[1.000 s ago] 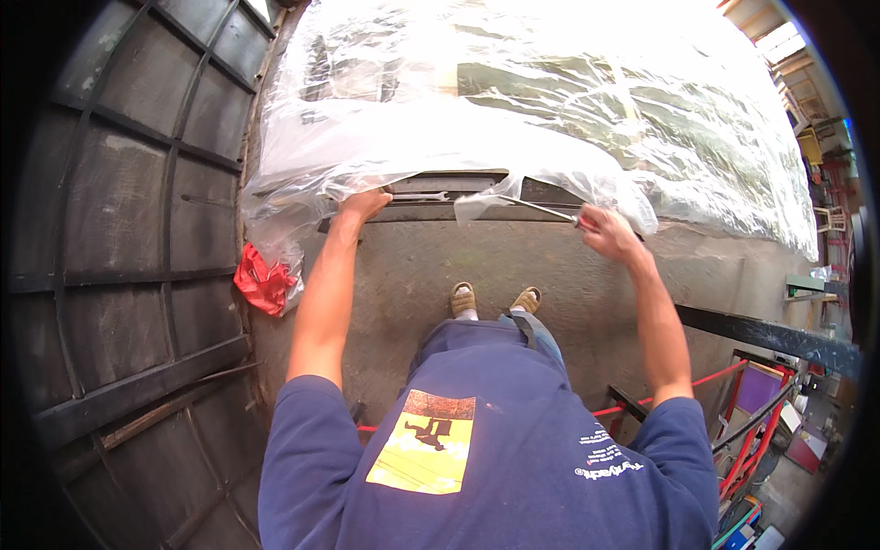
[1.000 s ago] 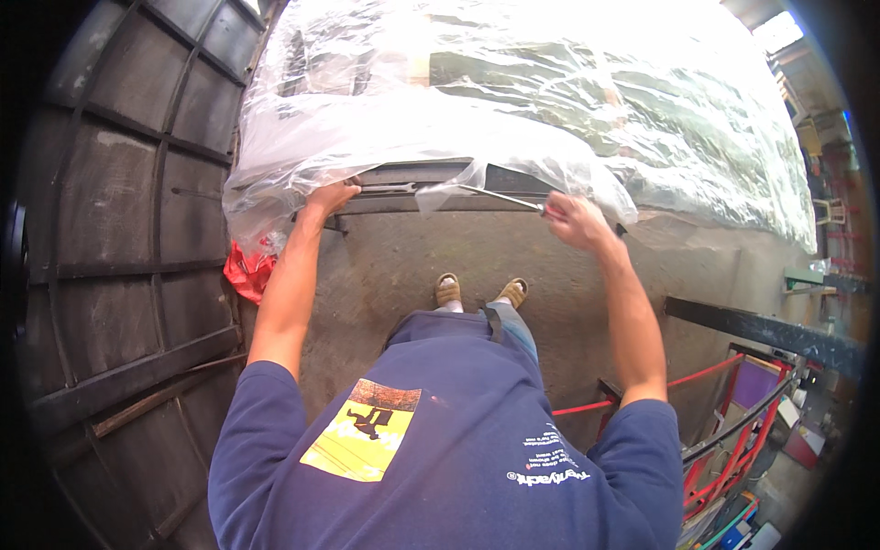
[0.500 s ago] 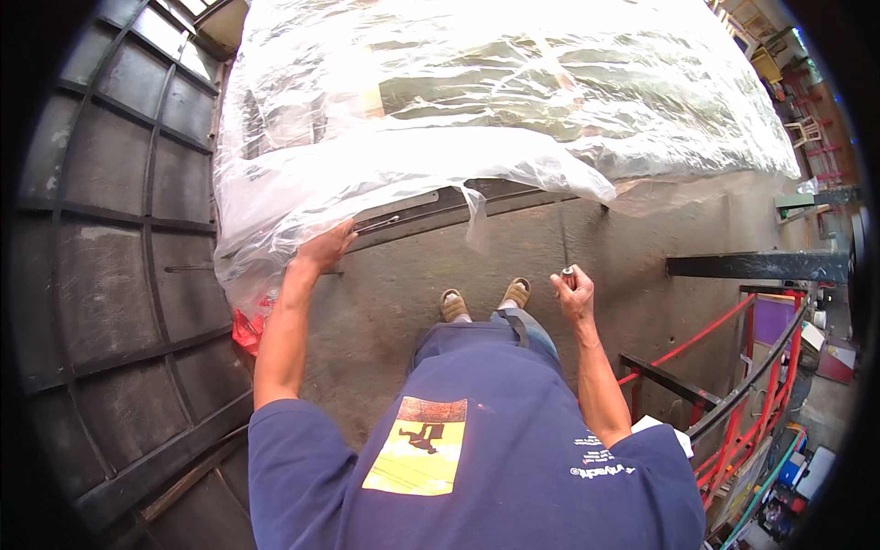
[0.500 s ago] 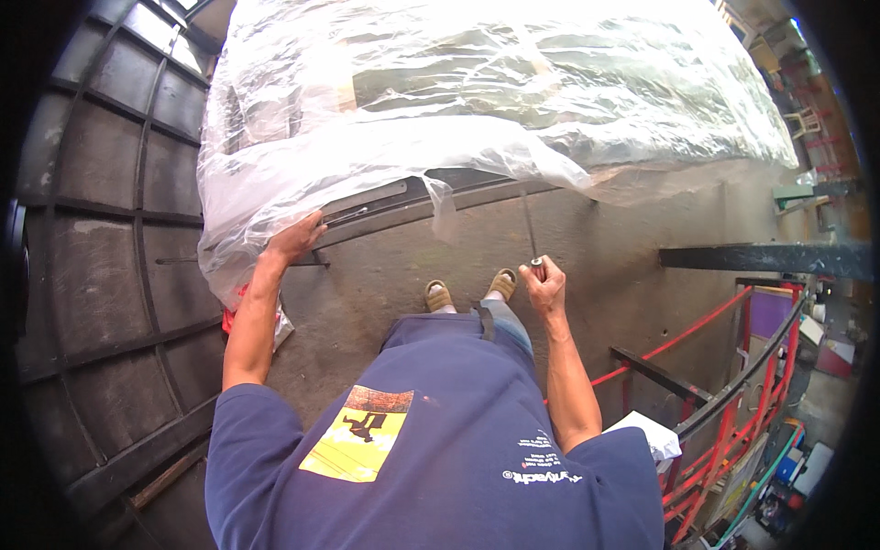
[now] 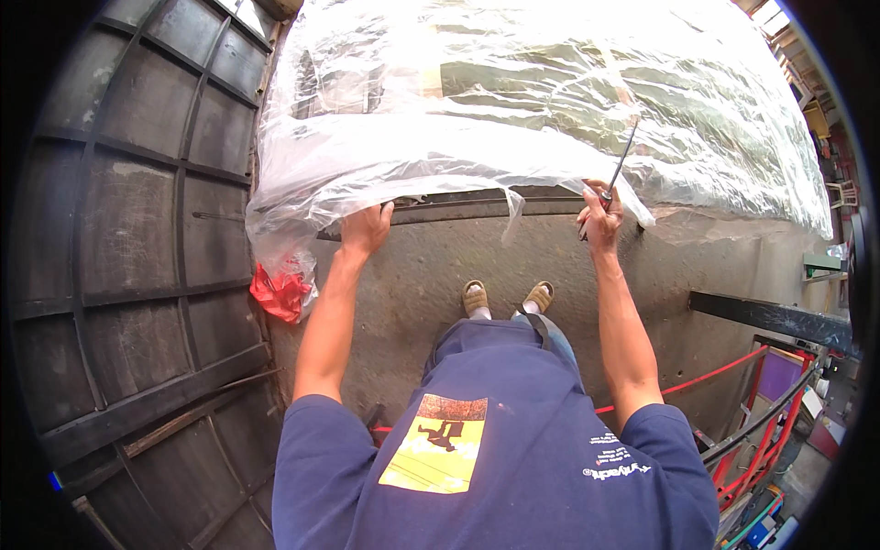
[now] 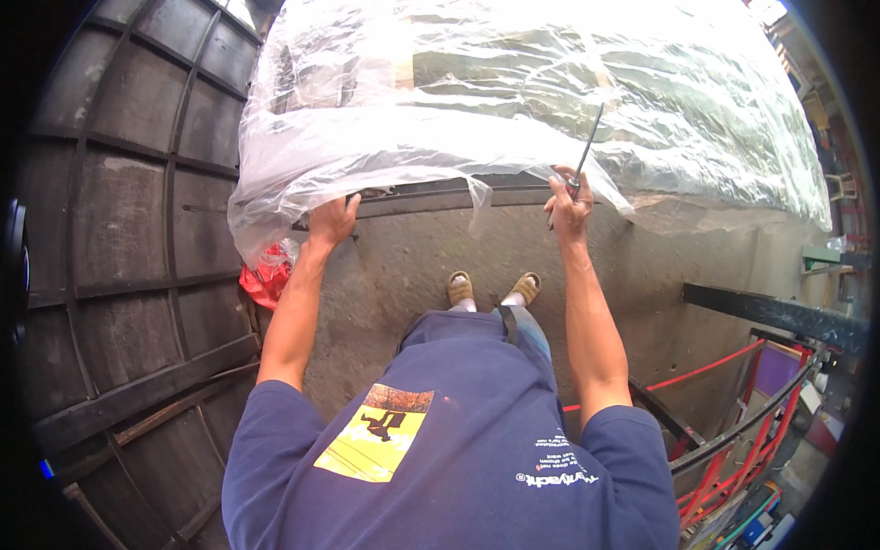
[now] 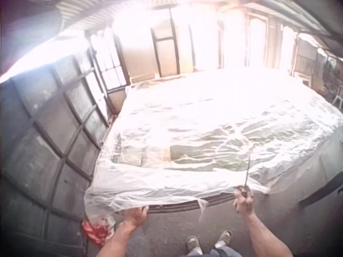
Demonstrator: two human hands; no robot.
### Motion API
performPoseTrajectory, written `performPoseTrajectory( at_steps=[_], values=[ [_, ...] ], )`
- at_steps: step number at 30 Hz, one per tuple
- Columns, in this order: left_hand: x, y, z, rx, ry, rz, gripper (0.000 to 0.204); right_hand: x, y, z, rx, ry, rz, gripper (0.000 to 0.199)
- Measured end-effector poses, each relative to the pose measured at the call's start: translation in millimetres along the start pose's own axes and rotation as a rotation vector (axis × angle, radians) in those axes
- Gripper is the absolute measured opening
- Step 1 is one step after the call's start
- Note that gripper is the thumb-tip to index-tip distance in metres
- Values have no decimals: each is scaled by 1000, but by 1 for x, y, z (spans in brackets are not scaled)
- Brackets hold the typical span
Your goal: The person carries multiple screen frames to a workbench and uses a screwdriver to tighten screws on the frame edges. They handle the frames one by one, positioning them on the bench and securing the hardware.
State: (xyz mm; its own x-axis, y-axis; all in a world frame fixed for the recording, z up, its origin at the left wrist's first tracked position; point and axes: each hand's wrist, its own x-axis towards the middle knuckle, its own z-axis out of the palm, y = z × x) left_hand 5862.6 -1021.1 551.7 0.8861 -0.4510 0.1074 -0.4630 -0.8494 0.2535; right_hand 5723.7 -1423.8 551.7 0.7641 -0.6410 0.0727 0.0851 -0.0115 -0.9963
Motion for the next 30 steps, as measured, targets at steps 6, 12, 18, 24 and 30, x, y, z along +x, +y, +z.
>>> performPoseTrajectory(
  at_steps=[6, 12, 18, 24, 30],
  values=[
    [41, -33, 17, 356, -305, 265, 40, 15, -17, 11, -17, 50, -114, 35],
    [66, -22, 7, 335, -130, 541, 37, 23, -37, 6, -244, 43, -50, 53],
    [76, -13, 8, 429, -188, 586, 29, 42, -59, -13, -355, 60, -72, 35],
    [69, -16, -18, 248, -397, 458, 25, 63, -128, -7, -400, -54, -156, 36],
    [50, -35, 14, 315, -110, 601, 20, 63, -148, -12, -476, -135, -138, 35]
  ],
)
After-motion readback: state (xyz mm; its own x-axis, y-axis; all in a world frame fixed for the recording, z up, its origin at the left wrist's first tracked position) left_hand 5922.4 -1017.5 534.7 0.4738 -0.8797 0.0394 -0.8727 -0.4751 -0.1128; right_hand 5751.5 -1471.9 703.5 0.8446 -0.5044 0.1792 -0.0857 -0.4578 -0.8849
